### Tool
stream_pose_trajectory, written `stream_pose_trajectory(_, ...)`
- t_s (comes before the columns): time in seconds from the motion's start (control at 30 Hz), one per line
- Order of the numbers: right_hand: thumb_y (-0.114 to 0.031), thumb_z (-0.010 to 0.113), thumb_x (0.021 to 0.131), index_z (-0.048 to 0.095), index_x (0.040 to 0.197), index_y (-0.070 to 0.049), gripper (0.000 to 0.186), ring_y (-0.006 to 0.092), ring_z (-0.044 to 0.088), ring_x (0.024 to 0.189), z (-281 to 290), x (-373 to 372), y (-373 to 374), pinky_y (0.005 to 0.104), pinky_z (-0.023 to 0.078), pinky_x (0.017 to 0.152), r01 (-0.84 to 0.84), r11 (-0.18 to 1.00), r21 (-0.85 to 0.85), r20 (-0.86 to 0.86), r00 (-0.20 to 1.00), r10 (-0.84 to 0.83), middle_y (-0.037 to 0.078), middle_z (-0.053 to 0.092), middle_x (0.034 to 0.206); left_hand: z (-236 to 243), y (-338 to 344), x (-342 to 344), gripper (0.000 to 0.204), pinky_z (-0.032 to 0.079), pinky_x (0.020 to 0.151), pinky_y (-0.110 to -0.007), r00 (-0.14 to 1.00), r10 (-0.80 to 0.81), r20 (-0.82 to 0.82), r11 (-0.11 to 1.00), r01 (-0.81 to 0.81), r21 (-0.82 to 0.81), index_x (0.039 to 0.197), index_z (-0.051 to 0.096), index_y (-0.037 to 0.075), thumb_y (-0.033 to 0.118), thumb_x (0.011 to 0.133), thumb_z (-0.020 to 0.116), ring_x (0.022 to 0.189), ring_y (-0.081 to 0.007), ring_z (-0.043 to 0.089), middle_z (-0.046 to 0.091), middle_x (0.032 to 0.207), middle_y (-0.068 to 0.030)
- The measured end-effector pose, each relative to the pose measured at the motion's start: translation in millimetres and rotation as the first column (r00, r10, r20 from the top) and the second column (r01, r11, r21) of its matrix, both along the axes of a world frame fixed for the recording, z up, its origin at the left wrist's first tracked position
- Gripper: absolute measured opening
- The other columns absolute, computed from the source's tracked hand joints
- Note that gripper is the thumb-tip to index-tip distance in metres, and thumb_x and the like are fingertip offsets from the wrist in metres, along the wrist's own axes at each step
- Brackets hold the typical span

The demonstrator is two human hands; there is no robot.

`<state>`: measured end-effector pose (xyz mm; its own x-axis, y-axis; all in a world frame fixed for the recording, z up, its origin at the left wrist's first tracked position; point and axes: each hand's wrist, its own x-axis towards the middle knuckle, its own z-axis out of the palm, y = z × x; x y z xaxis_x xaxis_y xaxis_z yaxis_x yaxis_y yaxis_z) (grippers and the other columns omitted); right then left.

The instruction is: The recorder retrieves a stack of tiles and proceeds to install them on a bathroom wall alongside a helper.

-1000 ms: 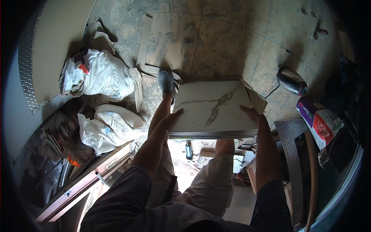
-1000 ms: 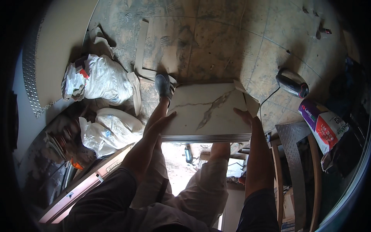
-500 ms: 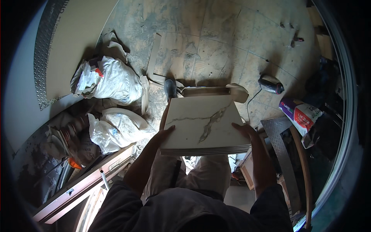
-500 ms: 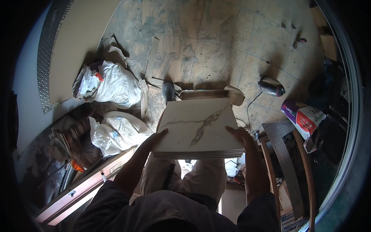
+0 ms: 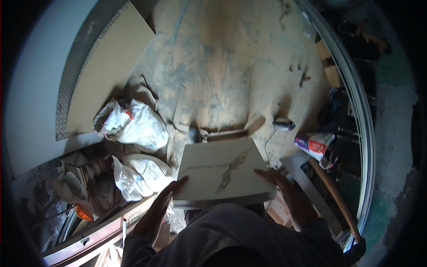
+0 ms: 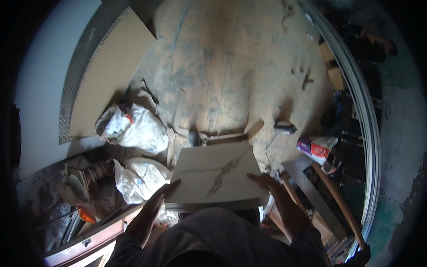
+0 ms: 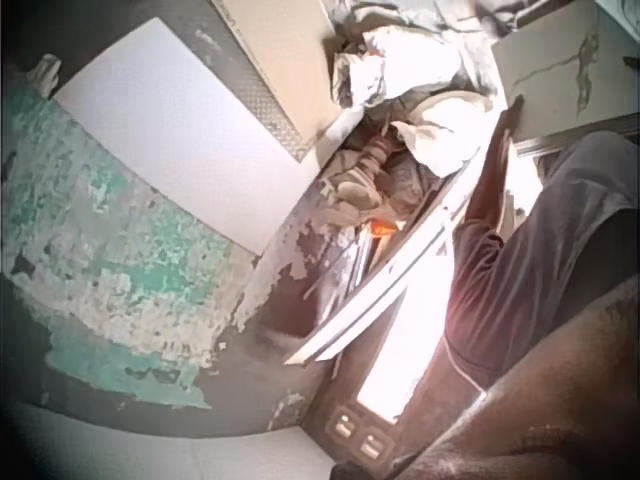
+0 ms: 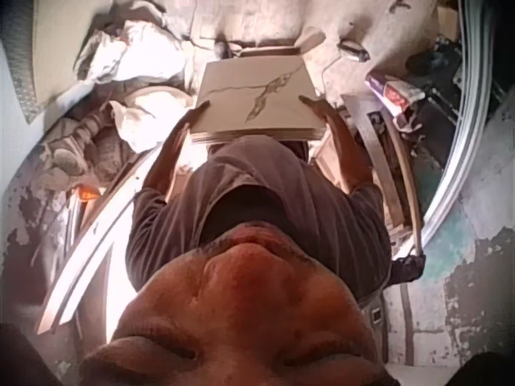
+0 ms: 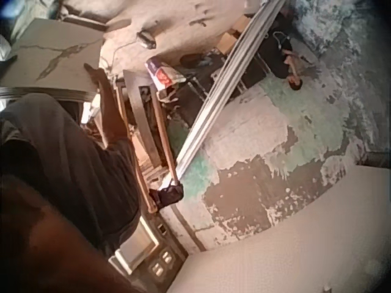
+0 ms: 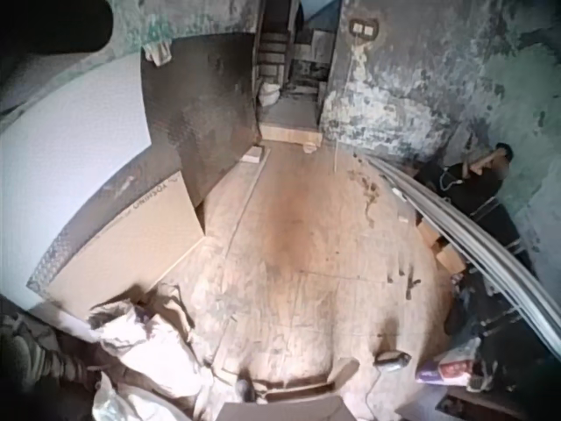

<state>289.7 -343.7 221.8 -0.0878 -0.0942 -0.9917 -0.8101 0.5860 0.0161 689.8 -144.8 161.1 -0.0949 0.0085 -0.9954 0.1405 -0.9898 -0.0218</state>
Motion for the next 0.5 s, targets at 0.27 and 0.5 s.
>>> stream_pose_trajectory(0.27, -0.062, 0.066, 0.080, 0.068, 0.108, 0.005, 0.073, 0.0252, 0.066, 0.086, 49, 38, -33, 0.0363, 0.051, 0.080, 0.123, 0.981, -0.148, -0.003, 0.992, -0.124, 0.016, 0.069, 0.098, 46, -115, 82, 0.071, 0.053, 0.082, -0.035, 0.980, -0.198, -0.012, 0.963, 0.192, -0.189, 0.118, 0.062, -0.006, 0.058, 0.087, 0.060, 0.092, -0.0262, 0.067, 0.068, 0.108, -0.0174)
stream_pose_trajectory(0.5, -0.066, 0.060, 0.083, 0.069, 0.108, 0.003, 0.073, 0.0249, 0.065, 0.090, 71, 57, -97, 0.0367, 0.048, 0.087, 0.233, 0.933, -0.274, 0.062, 0.973, -0.224, 0.016, 0.070, 0.102, 97, -300, 119, 0.065, 0.053, 0.085, -0.038, 0.949, -0.257, -0.184, 0.906, 0.171, -0.387, 0.117, 0.062, -0.004, 0.054, 0.088, 0.062, 0.095, -0.0267, 0.067, 0.067, 0.109, -0.0169)
